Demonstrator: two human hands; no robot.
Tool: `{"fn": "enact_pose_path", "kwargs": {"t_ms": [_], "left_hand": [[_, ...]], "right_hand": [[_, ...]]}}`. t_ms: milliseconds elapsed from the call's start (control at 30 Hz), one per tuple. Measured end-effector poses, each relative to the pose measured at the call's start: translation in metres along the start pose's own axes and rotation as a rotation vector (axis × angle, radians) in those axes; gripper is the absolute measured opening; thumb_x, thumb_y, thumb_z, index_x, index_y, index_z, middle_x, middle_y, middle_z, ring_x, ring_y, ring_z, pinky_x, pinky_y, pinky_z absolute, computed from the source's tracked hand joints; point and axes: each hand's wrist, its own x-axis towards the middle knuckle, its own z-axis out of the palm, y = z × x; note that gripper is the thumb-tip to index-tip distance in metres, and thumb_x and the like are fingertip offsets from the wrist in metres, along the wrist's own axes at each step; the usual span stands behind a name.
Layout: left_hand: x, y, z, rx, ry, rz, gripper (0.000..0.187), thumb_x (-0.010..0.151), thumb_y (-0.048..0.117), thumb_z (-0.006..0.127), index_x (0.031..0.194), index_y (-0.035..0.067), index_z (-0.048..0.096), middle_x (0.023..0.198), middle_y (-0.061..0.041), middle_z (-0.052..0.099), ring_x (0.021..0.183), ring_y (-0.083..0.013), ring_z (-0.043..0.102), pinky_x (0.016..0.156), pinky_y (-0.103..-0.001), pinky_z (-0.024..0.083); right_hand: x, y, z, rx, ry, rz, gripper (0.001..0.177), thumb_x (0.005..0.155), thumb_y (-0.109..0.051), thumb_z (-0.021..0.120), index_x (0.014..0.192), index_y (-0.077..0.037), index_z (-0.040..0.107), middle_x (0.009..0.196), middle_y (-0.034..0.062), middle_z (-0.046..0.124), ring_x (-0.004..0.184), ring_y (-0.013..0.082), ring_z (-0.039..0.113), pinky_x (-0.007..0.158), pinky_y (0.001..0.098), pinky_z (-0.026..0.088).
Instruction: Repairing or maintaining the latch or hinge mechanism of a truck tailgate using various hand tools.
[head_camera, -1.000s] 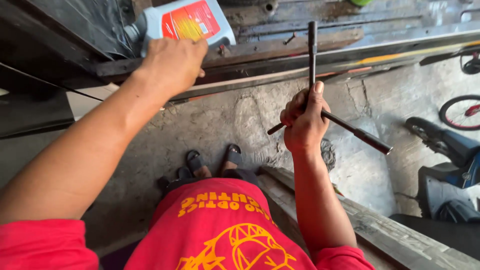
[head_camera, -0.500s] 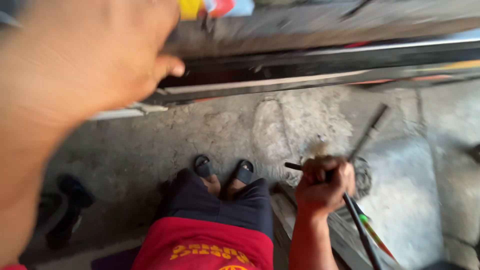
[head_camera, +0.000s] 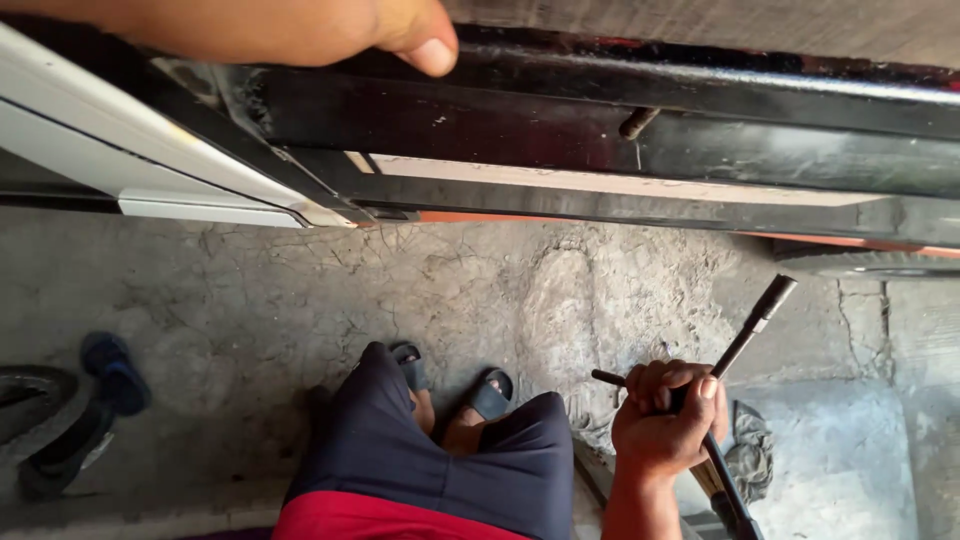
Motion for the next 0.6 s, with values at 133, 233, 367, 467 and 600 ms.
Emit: {"fn": "enact_pose_path", "kwargs": {"t_ms": [133,233,367,467,600], "left_hand": [[-0.010,-0.007,-0.002,-0.031,-0.014,-0.003,0.034,0.103,0.041,0.059,0.104,0.010,0.074,0.072,-0.011,0.067,0.053,-0.0282,0.062,0.052,-0.041,0.050],[-0.008,-0.009,-0.001,-0.055,-0.034,0.007,0.034,0.102,0.040,0.059,0.106,0.011,0.074,0.074,-0.009,0.069,0.055,-0.0262,0.064,0.054,-0.040,0.051],[-0.005,-0.004,0.002,-0.083,-0.079,0.015,0.033,0.101,0.040,0.059,0.107,0.011,0.075,0.077,-0.007,0.071,0.057,-0.0242,0.066,0.056,-0.039,0.051],[0.001,0.010,-0.005,-0.097,-0.115,0.053,0.033,0.100,0.039,0.059,0.109,0.012,0.076,0.079,-0.006,0.073,0.060,-0.0222,0.067,0.058,-0.038,0.052],[-0.008,-0.005,0.002,-0.082,-0.021,-0.076,0.034,0.097,0.036,0.068,0.112,0.006,0.075,0.088,-0.015,0.073,0.071,-0.0282,0.068,0.066,-0.044,0.052]], "right_hand": [[-0.001,-0.004,-0.002,-0.011,-0.009,0.029,0.032,0.112,-0.026,0.045,0.090,-0.004,0.051,0.061,0.0023,0.038,0.054,0.0119,0.032,0.053,0.0300,0.030],[0.001,-0.006,-0.006,-0.068,-0.039,0.019,0.029,0.111,-0.025,0.045,0.090,-0.004,0.051,0.065,0.0022,0.038,0.053,0.0111,0.031,0.052,0.0298,0.029],[-0.001,-0.014,-0.005,-0.075,-0.019,0.069,0.030,0.112,-0.024,0.045,0.090,-0.005,0.050,0.061,0.0022,0.038,0.055,0.0114,0.033,0.053,0.0302,0.030],[-0.001,-0.026,0.000,-0.089,0.012,0.085,0.031,0.114,-0.024,0.044,0.090,-0.004,0.050,0.066,0.0028,0.038,0.055,0.0117,0.033,0.053,0.0292,0.030],[0.000,-0.034,-0.002,-0.124,0.043,0.098,0.031,0.111,-0.024,0.045,0.091,-0.002,0.051,0.065,0.0015,0.038,0.054,0.0125,0.034,0.052,0.0296,0.030]]}}
